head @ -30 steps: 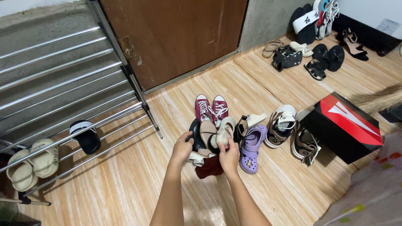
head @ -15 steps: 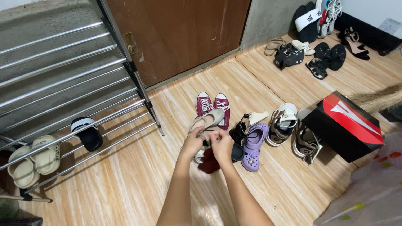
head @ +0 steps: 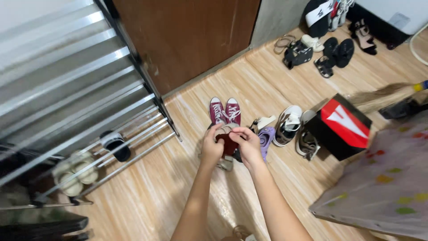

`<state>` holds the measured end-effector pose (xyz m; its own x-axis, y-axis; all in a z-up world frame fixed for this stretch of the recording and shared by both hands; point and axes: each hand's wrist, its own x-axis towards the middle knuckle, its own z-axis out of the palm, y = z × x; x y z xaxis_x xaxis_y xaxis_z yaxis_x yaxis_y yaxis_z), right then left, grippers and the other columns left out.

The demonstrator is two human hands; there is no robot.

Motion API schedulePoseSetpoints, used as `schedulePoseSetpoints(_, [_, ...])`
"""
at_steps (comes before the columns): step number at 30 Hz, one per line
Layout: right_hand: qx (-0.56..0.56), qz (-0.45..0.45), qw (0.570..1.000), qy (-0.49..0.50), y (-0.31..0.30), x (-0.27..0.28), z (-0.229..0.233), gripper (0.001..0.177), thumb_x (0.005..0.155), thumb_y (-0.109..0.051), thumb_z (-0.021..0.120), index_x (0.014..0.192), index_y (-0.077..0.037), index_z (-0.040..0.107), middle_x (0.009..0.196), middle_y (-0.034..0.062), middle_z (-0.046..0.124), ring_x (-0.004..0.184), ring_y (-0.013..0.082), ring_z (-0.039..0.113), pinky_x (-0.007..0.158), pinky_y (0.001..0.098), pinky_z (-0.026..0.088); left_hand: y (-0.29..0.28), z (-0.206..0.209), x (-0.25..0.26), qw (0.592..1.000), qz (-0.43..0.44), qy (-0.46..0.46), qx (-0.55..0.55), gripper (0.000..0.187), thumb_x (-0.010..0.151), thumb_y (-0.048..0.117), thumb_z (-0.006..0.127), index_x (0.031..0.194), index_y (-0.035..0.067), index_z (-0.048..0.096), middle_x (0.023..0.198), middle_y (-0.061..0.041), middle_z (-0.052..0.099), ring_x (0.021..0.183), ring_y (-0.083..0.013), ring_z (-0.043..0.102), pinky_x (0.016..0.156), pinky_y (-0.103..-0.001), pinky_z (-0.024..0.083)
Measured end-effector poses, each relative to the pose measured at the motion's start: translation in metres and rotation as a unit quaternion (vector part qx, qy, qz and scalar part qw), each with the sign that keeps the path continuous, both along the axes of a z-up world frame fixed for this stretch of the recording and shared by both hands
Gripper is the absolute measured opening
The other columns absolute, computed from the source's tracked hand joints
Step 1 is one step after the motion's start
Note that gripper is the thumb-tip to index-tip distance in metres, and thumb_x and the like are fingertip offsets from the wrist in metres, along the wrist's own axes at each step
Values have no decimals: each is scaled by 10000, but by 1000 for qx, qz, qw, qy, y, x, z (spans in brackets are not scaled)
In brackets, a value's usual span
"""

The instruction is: Organize various shoes on a metal shoe rack.

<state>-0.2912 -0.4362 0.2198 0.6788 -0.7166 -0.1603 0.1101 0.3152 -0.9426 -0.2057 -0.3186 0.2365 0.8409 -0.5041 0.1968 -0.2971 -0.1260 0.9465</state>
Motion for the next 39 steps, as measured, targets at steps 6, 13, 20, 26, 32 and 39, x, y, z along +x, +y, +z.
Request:
schedulePoseSetpoints(6, [131,-61,989,-24,-14,-31,133,203,926,-1,712,1120,52,740,1021,122,756,910,184,694,829,305,547,-18,109,-18,996,-66,-2,54,500,750,76,775,1227,69,623,1034,-143,702,882,-283,702,776,-367,568])
schedulePoseSetpoints(13, [23,-130,990,57,-16,-77,308,277,916,-134,747,1130,42,754,1058,52,780,955,120,703,861,254,551,-47,259,-56,994,-61,87,5,163,875,74,717,1028,28,689,786,-55,744,668,-124,697,619,-285,538])
schedulePoseSetpoints(20, [-41,-7,990,137,-23,-125,398,209,891,-162,772,1051,-28,761,895,10,743,800,84,651,722,252,518,-55,355,-94,989,-79,106,-71,125,883,60,697,1006,41,695,843,-27,676,718,-103,641,640,-247,525])
schedulePoseSetpoints(26, [-107,-78,977,165,-25,-143,430,132,948,-164,730,936,-33,733,737,2,637,646,77,514,574,253,406,-62,443,-108,998,-54,-1,-14,103,827,71,787,916,27,757,763,-50,609,635,-132,569,602,-273,497])
schedulePoseSetpoints(32, [-117,-145,981,51,-68,-141,438,108,933,-93,734,886,-47,647,788,-41,650,698,22,545,617,209,450,-119,454,-104,979,-118,163,-22,126,910,106,701,992,19,742,806,-60,704,685,-127,703,636,-274,584])
schedulePoseSetpoints(39, [-115,-200,973,21,-191,-142,421,223,934,-100,766,851,-50,566,789,-71,551,743,21,509,669,226,441,-236,404,-97,970,-135,202,13,210,969,129,626,1119,17,720,942,-85,757,726,-176,749,675,-291,570])
